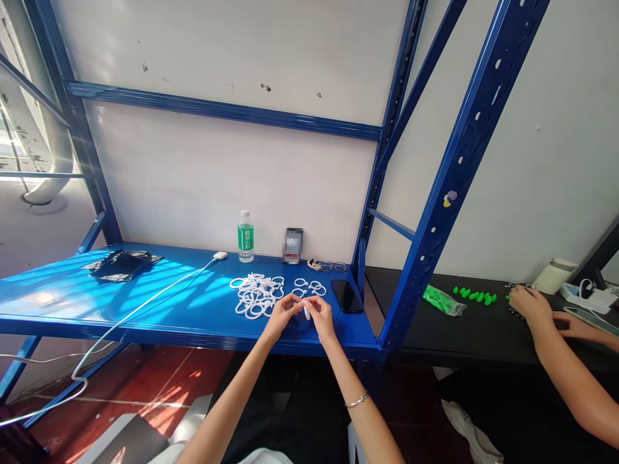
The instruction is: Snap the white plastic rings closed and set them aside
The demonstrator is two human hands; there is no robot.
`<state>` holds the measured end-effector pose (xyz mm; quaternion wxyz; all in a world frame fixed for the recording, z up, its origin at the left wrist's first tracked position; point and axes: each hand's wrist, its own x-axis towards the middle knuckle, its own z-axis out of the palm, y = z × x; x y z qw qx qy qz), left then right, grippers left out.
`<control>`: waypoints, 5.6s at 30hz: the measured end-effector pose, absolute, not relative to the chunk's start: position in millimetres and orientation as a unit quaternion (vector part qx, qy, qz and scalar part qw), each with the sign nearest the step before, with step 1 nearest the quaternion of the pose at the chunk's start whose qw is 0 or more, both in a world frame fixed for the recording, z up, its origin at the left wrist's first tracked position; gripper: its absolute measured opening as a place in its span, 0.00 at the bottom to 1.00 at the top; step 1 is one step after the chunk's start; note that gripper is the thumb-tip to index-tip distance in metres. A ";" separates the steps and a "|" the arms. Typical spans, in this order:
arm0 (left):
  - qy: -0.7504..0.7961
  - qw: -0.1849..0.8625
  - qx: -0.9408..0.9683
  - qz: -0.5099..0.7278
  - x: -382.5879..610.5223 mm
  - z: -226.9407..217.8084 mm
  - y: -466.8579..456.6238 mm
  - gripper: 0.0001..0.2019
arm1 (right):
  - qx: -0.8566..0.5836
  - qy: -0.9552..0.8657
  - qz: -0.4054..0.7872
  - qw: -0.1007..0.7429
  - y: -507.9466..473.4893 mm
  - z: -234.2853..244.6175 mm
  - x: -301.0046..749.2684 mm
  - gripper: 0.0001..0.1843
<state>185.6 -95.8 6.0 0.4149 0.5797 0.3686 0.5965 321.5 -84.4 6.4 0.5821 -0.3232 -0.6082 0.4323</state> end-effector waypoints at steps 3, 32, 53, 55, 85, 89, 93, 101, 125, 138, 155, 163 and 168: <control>0.366 0.418 0.580 0.596 185.3 6.4 -96.3 0.14 | -0.320 -0.610 0.434 0.580 -84.5 6.6 321.3 0.14; 0.385 0.389 0.612 0.570 188.7 3.2 -94.8 0.17 | -0.351 -0.555 0.430 0.620 -83.2 5.1 318.2 0.17; 0.378 0.399 0.586 0.596 188.0 3.4 -94.1 0.18 | -0.372 -0.567 0.392 0.622 -83.5 5.6 320.3 0.16; 0.383 0.392 0.585 0.597 187.5 2.9 -93.8 0.18 | -0.373 -0.571 0.387 0.621 -83.6 5.8 320.2 0.17; 0.388 0.419 0.558 0.602 188.9 8.6 -97.0 0.19 | -0.321 -0.569 0.459 0.602 -81.6 3.8 319.7 0.17; 0.375 0.418 0.575 0.594 189.7 9.7 -99.5 0.22 | -0.326 -0.551 0.458 0.617 -80.6 3.3 320.3 0.17; 0.363 0.412 0.586 0.597 190.0 6.8 -99.0 0.25 | -0.331 -0.548 0.454 0.620 -81.6 4.5 320.6 0.17; 0.353 0.437 0.577 0.593 188.8 3.2 -96.6 0.26 | -0.326 -0.551 0.462 0.613 -82.6 5.6 320.6 0.17; 0.339 0.449 0.584 0.585 188.8 5.2 -99.1 0.27 | -0.304 -0.541 0.486 0.616 -89.8 13.3 320.1 0.14; 0.353 0.429 0.588 0.588 189.1 2.7 -96.8 0.25 | -0.301 -0.538 0.494 0.613 -88.5 11.8 320.8 0.13; 0.358 0.419 0.594 0.585 188.6 6.4 -99.6 0.25 | -0.305 -0.557 0.482 0.604 -87.6 9.7 322.4 0.14; 0.359 0.421 0.593 0.585 188.7 5.6 -99.1 0.24 | -0.309 -0.564 0.476 0.600 -87.4 10.0 322.3 0.15; 0.355 0.421 0.594 0.586 188.8 5.3 -99.1 0.24 | -0.302 -0.563 0.475 0.605 -86.3 8.6 321.9 0.14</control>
